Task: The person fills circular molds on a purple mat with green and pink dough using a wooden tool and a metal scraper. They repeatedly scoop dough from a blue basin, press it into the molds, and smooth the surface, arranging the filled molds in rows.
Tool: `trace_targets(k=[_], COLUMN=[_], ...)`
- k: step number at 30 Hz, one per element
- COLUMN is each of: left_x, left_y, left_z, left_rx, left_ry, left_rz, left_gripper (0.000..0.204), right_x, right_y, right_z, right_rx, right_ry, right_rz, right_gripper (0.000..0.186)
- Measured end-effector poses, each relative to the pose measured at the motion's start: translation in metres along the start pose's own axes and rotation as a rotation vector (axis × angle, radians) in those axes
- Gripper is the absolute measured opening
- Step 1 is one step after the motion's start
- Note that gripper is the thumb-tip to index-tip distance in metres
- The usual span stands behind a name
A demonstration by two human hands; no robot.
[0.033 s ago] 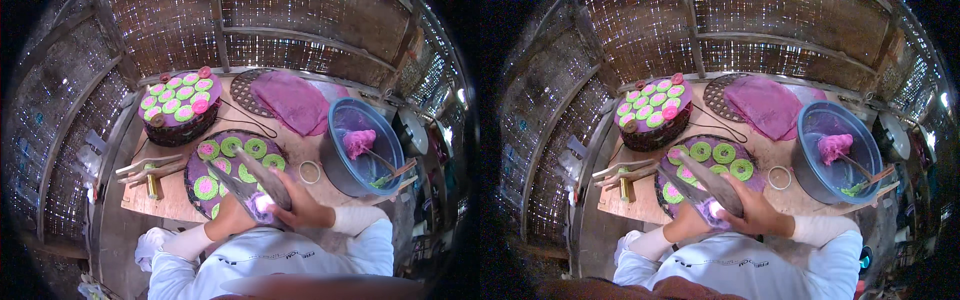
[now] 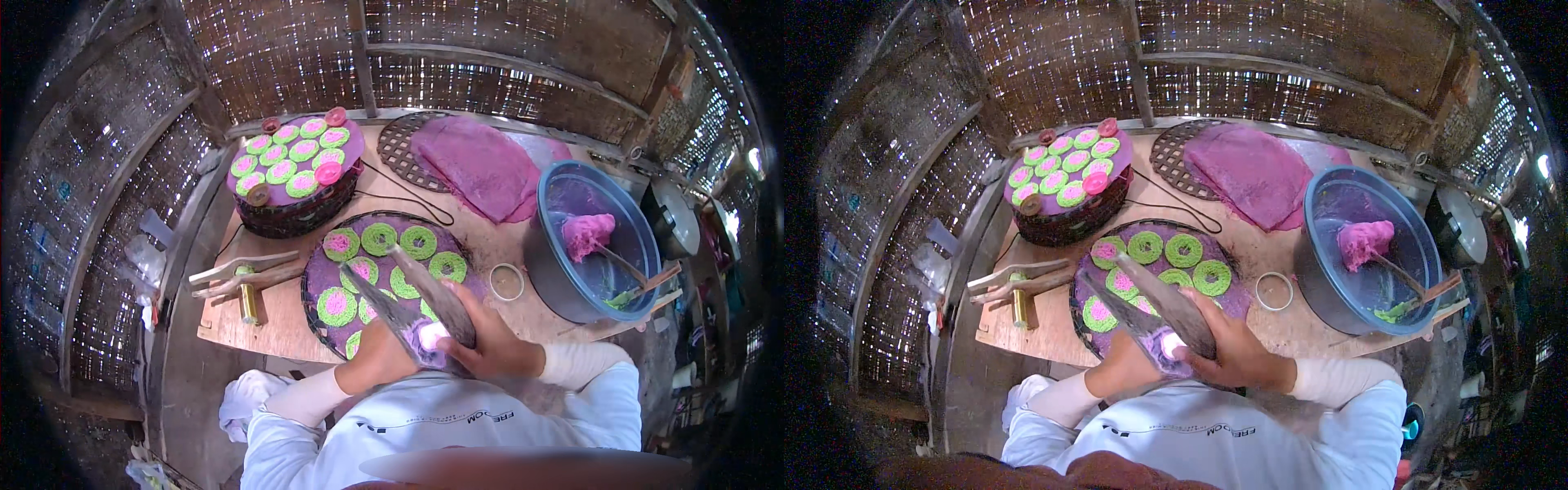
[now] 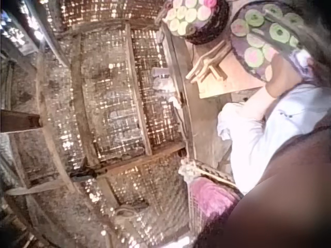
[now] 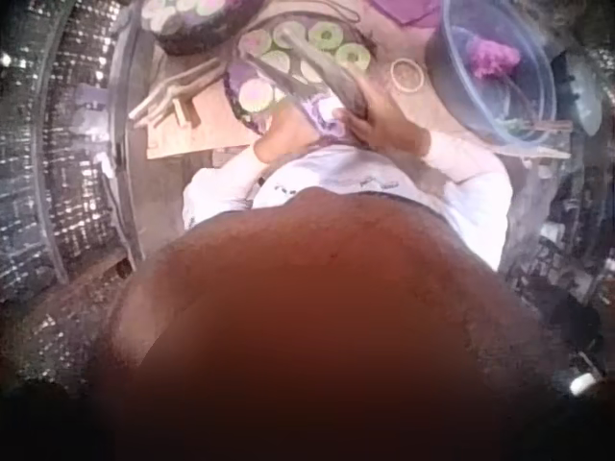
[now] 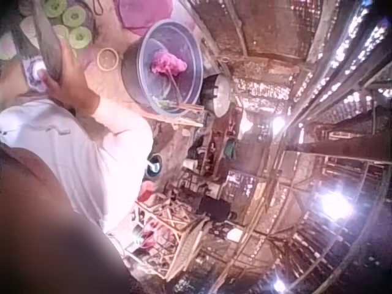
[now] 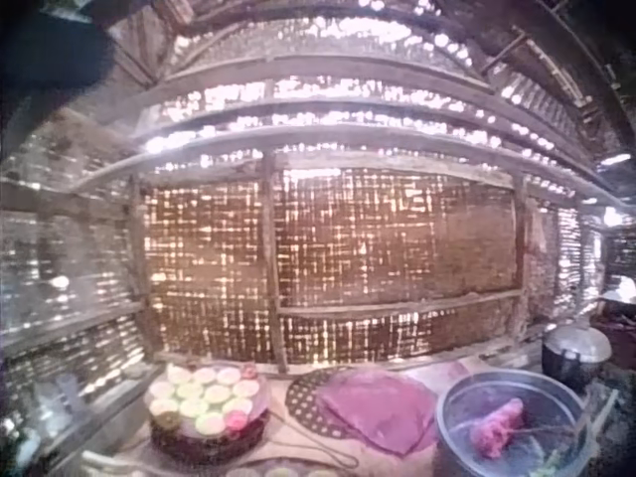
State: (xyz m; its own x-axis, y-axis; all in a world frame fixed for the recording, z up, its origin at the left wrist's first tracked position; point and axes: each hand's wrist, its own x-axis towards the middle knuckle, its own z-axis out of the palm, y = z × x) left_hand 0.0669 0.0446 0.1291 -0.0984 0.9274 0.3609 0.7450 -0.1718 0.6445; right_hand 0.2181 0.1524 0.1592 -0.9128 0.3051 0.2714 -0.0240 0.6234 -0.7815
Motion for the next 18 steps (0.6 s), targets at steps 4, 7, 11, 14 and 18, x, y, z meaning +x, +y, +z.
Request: trace_targets(k=[4,7,11,14,18], left_x=[-0.003,-0.006,0.002,-0.028,-0.111], left_y=[-0.029,-0.047,-0.038,-0.06,-0.133], left_z=[0.004,-0.003,-0.026,-0.036,-0.014], left_rx=[-0.132,-0.197,0.328,0.455,0.545], left_ry=[-0.106,0.029,0.397,0.734,0.718], left_rz=[-0.093,-0.104,-0.161,-0.382,-0.794], left_gripper=[0.041,0.039,0.045,0.053,0.053], right_x=[-0.002,-0.011,-0.012,0.021,0.062], right_y=[0.016,0.045,0.079,0.086,0.144], right_z=[0.013,0.018,0.027,0.003,-0.027], right_rx=[0.432,1.138,1.077,0.78,0.771], right_ry=[-0.06,-0.396,-0.393,-0.152,0.243], right_rz=[0.111,0.367,0.398,0.241,0.237], right_gripper=[0.074,0.061,0.043,0.036,0.034])
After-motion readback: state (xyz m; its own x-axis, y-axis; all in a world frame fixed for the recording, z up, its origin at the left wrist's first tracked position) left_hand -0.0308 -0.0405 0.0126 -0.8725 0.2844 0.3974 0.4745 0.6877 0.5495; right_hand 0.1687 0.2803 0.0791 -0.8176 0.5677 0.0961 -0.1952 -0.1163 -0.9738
